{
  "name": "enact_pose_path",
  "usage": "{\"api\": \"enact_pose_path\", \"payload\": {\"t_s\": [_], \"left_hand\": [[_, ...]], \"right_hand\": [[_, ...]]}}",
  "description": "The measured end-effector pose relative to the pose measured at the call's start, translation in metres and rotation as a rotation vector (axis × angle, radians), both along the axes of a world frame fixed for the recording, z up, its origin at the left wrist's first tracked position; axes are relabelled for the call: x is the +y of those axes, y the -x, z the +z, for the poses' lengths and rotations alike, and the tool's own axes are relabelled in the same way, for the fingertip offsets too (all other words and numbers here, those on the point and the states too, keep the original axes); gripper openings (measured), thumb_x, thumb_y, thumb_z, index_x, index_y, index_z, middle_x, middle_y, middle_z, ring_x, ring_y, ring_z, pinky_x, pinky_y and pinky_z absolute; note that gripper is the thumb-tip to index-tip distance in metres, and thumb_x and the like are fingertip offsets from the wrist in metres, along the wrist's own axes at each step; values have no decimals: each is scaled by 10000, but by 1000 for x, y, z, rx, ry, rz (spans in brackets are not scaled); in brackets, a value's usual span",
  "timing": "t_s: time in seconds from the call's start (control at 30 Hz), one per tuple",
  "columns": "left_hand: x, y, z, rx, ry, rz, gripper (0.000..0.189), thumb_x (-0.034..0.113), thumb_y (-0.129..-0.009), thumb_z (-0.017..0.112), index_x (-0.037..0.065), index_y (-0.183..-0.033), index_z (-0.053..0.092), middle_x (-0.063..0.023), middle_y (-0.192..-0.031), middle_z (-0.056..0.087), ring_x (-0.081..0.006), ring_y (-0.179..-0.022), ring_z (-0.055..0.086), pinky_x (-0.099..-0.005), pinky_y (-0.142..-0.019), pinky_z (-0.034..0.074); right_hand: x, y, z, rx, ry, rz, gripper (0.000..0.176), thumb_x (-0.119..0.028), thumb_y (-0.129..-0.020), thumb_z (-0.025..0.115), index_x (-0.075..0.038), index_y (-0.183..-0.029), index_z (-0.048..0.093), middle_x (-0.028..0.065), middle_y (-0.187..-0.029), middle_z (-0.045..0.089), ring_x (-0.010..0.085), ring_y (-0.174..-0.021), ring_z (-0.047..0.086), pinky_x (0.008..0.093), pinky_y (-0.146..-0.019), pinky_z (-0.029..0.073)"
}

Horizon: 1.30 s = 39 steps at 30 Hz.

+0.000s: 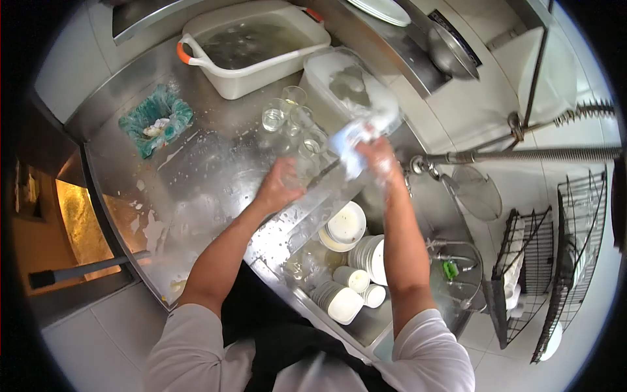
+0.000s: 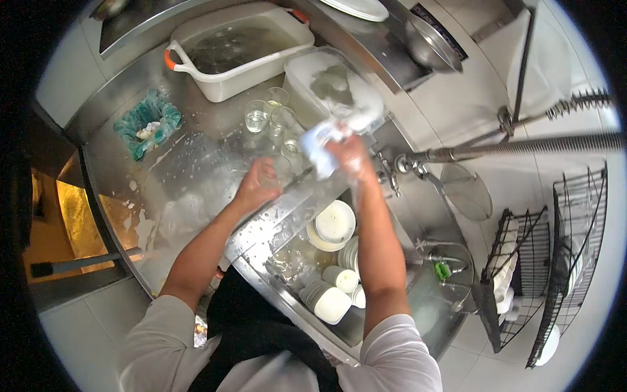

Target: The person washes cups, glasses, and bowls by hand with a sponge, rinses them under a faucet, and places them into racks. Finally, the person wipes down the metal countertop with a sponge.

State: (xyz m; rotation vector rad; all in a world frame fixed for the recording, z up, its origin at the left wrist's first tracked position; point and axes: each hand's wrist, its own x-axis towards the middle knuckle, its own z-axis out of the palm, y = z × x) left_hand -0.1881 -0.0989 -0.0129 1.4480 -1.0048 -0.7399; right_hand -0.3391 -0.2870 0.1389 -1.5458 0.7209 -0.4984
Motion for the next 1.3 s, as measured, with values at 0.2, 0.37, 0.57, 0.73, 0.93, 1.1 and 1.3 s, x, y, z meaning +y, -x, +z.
{"api": "enact_pose_path", "payload": {"t_s": [0.2,0.37,0.57,0.73,0.93,1.1,1.3], "left_hand": [[38,87,15,572,-101,-508,826,125,-762,761,56,-1456,317,-99,-1132,540,-165,-1005,556,-320,-819,505],[51,136,12,561,-272,-580,803,216,-845,715,101,-1495,258,-78,-1002,608,-147,-812,601,-292,-633,506],[65,172,32,770,-259,-507,628,214,-913,661,108,-1439,335,-81,-1103,612,-171,-797,646,-332,-664,581],[59,208,35,638,-297,-437,407,213,-927,663,92,-1291,529,-58,-1199,594,-172,-1005,622,-354,-714,610],[44,237,39,588,-337,-121,375,413,-957,567,77,-1117,614,-62,-1077,625,-212,-951,633,-428,-703,610],[33,217,60,459,-905,-354,407,447,-924,577,74,-1072,646,-76,-919,675,-208,-739,669,-376,-608,550],[34,269,8,125,-199,168,304,301,-925,587,35,-1063,635,-122,-942,666,-267,-906,648,-405,-789,510]], "right_hand": [[82,83,-58,336,-248,-77,290,-244,-913,686,-16,-1085,640,40,-989,670,117,-831,607,269,-739,491],[131,156,-98,126,276,-465,473,-417,-988,515,18,-1153,605,129,-989,663,237,-940,610,353,-862,463],[187,213,-84,163,551,-133,616,-282,-870,663,-8,-1387,470,215,-1338,515,363,-1245,508,388,-1059,374],[166,250,-105,167,79,-166,364,-303,-904,654,25,-1063,670,120,-935,693,223,-873,645,332,-813,494],[206,224,-103,-91,9,-471,330,-309,-884,683,-27,-1054,674,42,-928,679,139,-835,598,311,-767,480],[209,252,-132,284,807,90,401,-236,-809,728,-44,-1149,641,96,-1048,685,206,-937,640,340,-879,489],[173,251,-133,-158,248,-56,391,-218,-814,731,-48,-1147,618,75,-927,668,213,-872,636,350,-791,501]]}}
